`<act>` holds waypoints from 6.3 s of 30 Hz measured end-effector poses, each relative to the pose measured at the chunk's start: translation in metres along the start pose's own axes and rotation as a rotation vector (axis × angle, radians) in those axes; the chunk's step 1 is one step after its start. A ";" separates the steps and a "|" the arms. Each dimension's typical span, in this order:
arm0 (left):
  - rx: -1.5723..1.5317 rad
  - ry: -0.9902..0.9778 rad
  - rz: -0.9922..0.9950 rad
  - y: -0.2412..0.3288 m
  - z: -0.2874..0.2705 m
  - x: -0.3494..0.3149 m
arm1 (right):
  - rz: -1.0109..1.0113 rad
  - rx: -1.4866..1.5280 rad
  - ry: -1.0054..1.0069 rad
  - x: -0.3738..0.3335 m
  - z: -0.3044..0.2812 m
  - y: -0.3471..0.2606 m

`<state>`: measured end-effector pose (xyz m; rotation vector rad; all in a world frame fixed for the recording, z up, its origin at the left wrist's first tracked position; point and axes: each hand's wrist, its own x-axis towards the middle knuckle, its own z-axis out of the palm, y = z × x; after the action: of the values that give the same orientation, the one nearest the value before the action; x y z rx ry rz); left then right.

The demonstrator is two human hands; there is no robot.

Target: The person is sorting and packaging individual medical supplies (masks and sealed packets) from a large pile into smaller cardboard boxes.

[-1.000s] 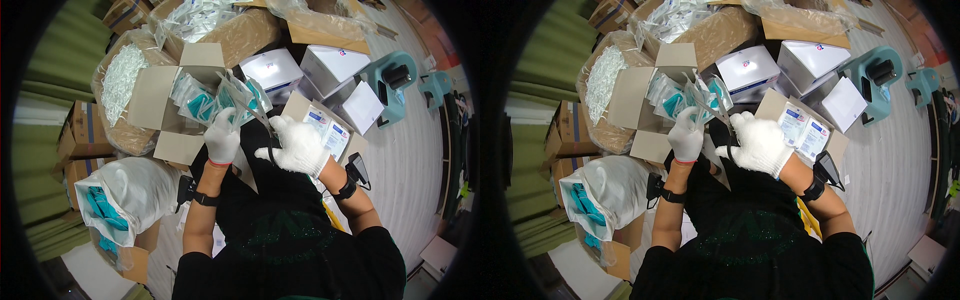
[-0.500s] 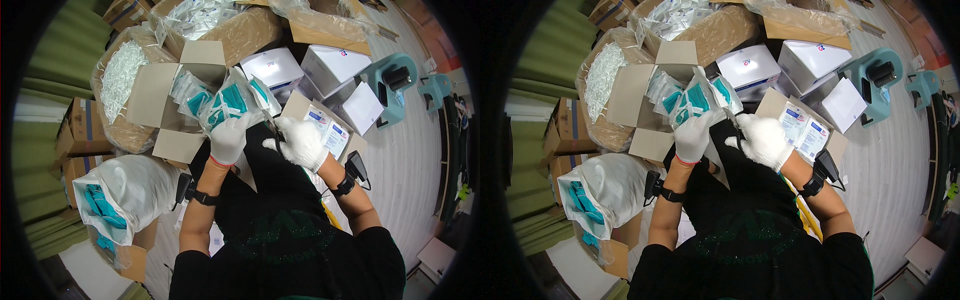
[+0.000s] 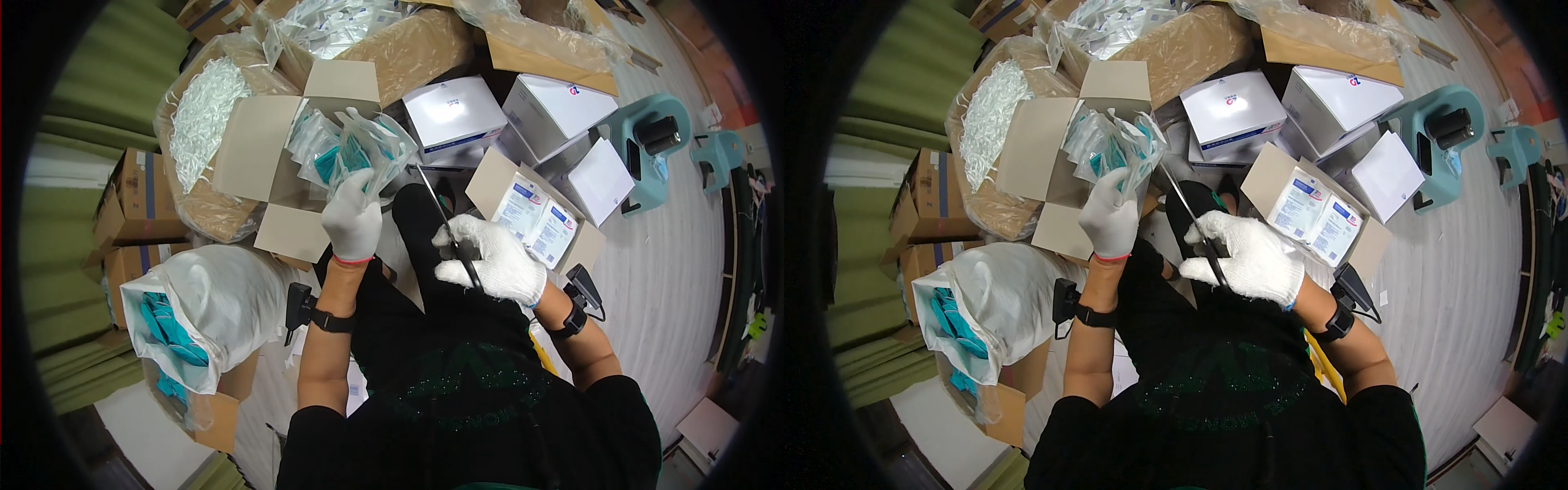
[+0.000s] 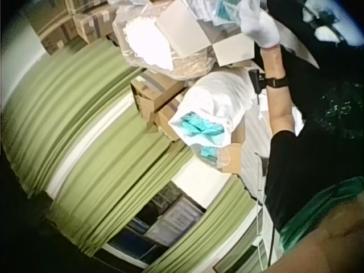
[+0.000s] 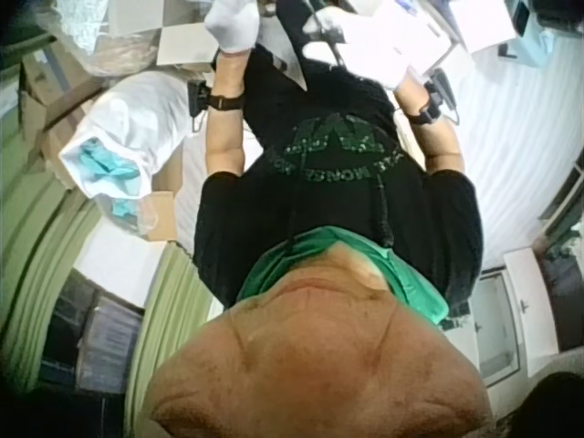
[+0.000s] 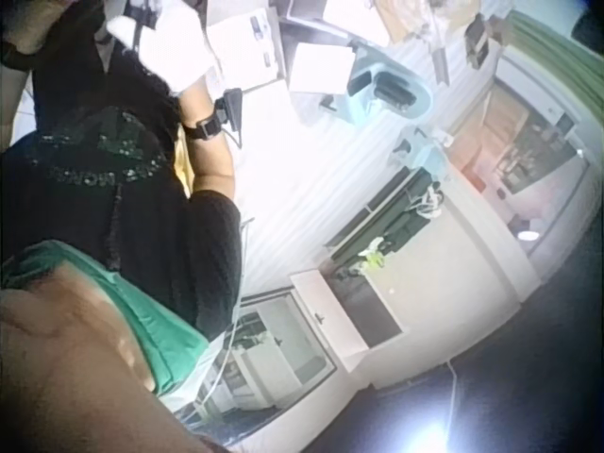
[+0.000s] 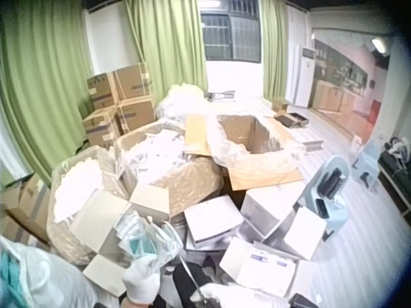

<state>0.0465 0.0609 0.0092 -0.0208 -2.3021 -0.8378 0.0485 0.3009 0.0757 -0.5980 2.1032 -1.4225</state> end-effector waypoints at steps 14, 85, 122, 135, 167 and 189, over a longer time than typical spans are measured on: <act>-0.091 0.028 -0.122 0.030 0.012 -0.018 | 0.130 0.582 0.025 0.024 0.019 0.006; 0.099 0.169 -0.502 -0.057 0.058 0.007 | 1.274 -0.524 0.867 -0.056 -0.055 0.316; -1.487 -0.569 -0.994 0.034 0.068 -0.026 | 0.062 -0.035 0.176 -0.079 -0.061 0.072; -0.976 -0.673 -0.619 0.038 0.014 -0.010 | 0.029 -0.409 -0.117 -0.056 -0.046 0.025; -0.144 -0.087 -0.642 -0.153 0.053 0.013 | 0.501 -0.020 0.197 -0.085 0.000 0.112; 0.789 -0.722 -0.278 -0.039 0.062 -0.057 | 0.554 0.922 0.916 -0.011 -0.029 0.315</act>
<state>0.0443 0.0770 -0.0824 0.4118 -3.2235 0.0507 0.0172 0.4375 -0.2084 1.0724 1.5837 -2.2327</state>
